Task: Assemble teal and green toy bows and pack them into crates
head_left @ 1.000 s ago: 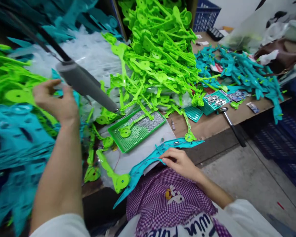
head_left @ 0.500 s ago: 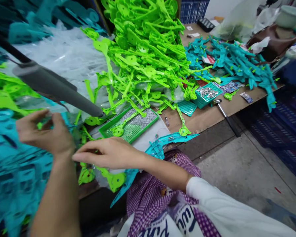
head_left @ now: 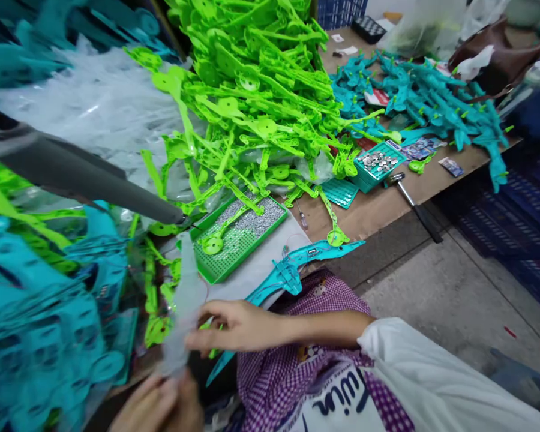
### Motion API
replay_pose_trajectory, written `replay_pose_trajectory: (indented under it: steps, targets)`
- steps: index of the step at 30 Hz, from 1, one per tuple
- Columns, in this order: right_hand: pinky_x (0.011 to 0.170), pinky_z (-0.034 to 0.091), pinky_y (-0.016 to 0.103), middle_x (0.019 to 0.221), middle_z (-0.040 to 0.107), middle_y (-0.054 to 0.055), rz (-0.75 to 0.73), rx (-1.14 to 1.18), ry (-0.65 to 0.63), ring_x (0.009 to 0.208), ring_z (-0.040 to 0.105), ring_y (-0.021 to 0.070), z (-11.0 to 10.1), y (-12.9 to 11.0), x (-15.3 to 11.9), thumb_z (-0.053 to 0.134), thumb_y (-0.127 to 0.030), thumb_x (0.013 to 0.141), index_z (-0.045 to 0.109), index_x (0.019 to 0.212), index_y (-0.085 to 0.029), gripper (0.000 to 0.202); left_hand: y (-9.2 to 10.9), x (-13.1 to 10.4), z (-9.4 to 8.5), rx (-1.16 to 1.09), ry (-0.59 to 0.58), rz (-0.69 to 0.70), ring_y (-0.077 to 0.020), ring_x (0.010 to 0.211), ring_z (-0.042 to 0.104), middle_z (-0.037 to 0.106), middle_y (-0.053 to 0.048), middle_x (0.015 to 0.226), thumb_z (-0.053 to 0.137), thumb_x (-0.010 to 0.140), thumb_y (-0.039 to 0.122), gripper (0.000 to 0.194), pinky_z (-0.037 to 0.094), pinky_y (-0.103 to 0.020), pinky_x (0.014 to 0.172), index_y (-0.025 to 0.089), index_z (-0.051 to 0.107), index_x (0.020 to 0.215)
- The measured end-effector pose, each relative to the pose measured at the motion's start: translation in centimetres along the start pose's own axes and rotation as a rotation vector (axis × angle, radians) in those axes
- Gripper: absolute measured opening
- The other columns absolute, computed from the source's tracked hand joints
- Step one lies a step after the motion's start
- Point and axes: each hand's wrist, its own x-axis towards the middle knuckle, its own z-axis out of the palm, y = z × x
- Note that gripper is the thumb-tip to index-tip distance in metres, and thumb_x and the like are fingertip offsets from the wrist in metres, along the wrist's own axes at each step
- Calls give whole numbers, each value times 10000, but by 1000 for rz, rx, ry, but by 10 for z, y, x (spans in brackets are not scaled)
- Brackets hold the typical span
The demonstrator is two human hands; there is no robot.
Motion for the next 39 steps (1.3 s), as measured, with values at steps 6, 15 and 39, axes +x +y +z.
replay_pose_trajectory:
  steps: [6, 15, 39]
  targets:
    - [828, 540, 295, 908, 671, 15, -146, 15, 250, 850, 637, 146, -75, -38, -59, 704, -666, 725, 649, 936, -202, 513, 78, 29, 47, -119, 7, 115, -241, 959, 702, 607, -57, 1146, 744, 754, 139, 641, 660, -411, 703, 373, 537, 1314]
    - [487, 414, 228, 707, 607, -17, -49, -387, 732, 587, 557, 115, -265, -48, -121, 773, -663, 621, 552, 892, -201, 579, 154, 124, 203, -418, -909, 140, -296, 1245, 581, 594, -113, 1348, 780, 792, 342, 640, 484, -465, 1042, 234, 513, 1364]
    - [708, 478, 289, 814, 709, 46, 377, -1088, 827, 814, 677, 218, -263, -27, -107, 629, -505, 874, 641, 965, -179, 339, 153, 112, 238, -107, -984, 295, -290, 1168, 592, 660, -133, 1241, 676, 824, 577, 629, 338, -457, 1088, 154, 597, 1283]
